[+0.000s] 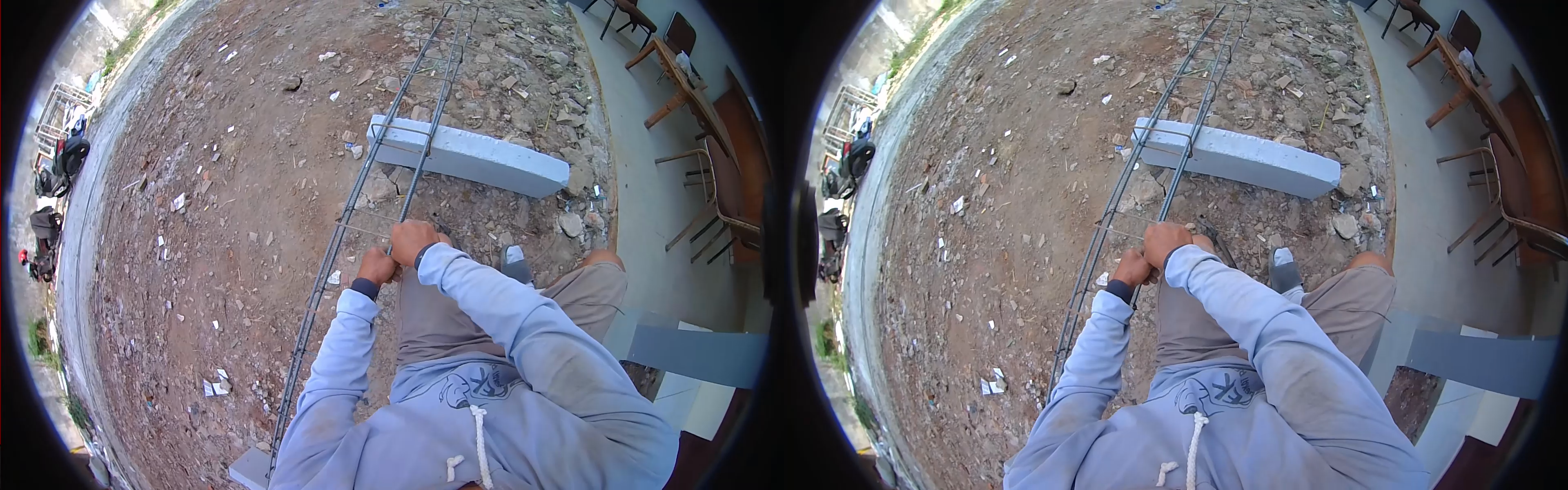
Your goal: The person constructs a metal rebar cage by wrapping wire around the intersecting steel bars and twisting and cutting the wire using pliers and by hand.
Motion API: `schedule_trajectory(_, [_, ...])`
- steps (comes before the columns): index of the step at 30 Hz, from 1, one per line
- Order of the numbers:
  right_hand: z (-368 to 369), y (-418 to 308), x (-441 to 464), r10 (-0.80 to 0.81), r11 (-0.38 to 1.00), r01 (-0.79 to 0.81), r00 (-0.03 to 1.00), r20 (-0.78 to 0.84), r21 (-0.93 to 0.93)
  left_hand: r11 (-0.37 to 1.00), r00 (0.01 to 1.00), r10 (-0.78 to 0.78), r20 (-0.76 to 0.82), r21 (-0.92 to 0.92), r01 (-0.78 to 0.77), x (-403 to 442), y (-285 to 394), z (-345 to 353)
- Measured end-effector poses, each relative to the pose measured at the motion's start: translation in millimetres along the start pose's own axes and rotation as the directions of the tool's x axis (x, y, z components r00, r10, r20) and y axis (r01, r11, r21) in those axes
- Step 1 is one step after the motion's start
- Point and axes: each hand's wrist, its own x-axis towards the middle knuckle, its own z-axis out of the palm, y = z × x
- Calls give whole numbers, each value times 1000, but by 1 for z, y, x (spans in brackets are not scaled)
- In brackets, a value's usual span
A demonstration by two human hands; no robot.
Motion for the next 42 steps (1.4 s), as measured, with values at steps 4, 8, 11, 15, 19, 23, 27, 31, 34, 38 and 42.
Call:
schedule_trajectory(4, [2, 2, -4, -18, 1000, 19, 998, -60, 12, 948, 979, -89, 186, -286, 141, -4, 1, -5])
schedule_trajectory(8, [6, 3, -4, -18, 1000, 19, 998, -65, 13, 688, 919, 27, 393, -674, 268, 3, -22, -11])
schedule_trajectory(11, [4, 4, -1, -15, 999, 16, 1000, -21, 32, 503, 936, 83, 342, -825, 257, 0, -26, -11])
schedule_trajectory(15, [-5, 4, -4, -3, 998, 2, 1000, 18, 66, 413, 959, 70, 274, -883, 222, 7, -33, -9])
schedule_trajectory(19, [-4, 4, -5, 2, 997, -1, 1000, -5, 77, 613, 962, 41, 270, -767, 189, 37, -44, -16])
schedule_trajectory(23, [7, 5, -1, 42, 995, -40, 999, -24, 88, 687, 981, 1, 194, -713, 141, 49, -34, -20])
schedule_trajectory(27, [20, 13, 11, 122, 984, -127, 991, 48, 127, 619, 983, 5, 186, -772, 143, 61, -33, -18])
schedule_trajectory(31, [32, 17, 13, 173, 963, -172, 985, 15, 207, 593, 990, 38, 134, -801, 85, 43, -22, -11])
schedule_trajectory(34, [29, 18, 12, 181, 957, -177, 984, 4, 231, 546, 995, 40, 96, -836, 59, 42, -25, -9])
schedule_trajectory(38, [33, 16, 7, 186, 953, -174, 982, -25, 247, 405, 994, 96, 58, -914, 14, 40, -35, -2])
schedule_trajectory(42, [25, 12, 3, 174, 964, -158, 983, -57, 215, 427, 997, 78, 4, -904, -30, 26, -30, -4])
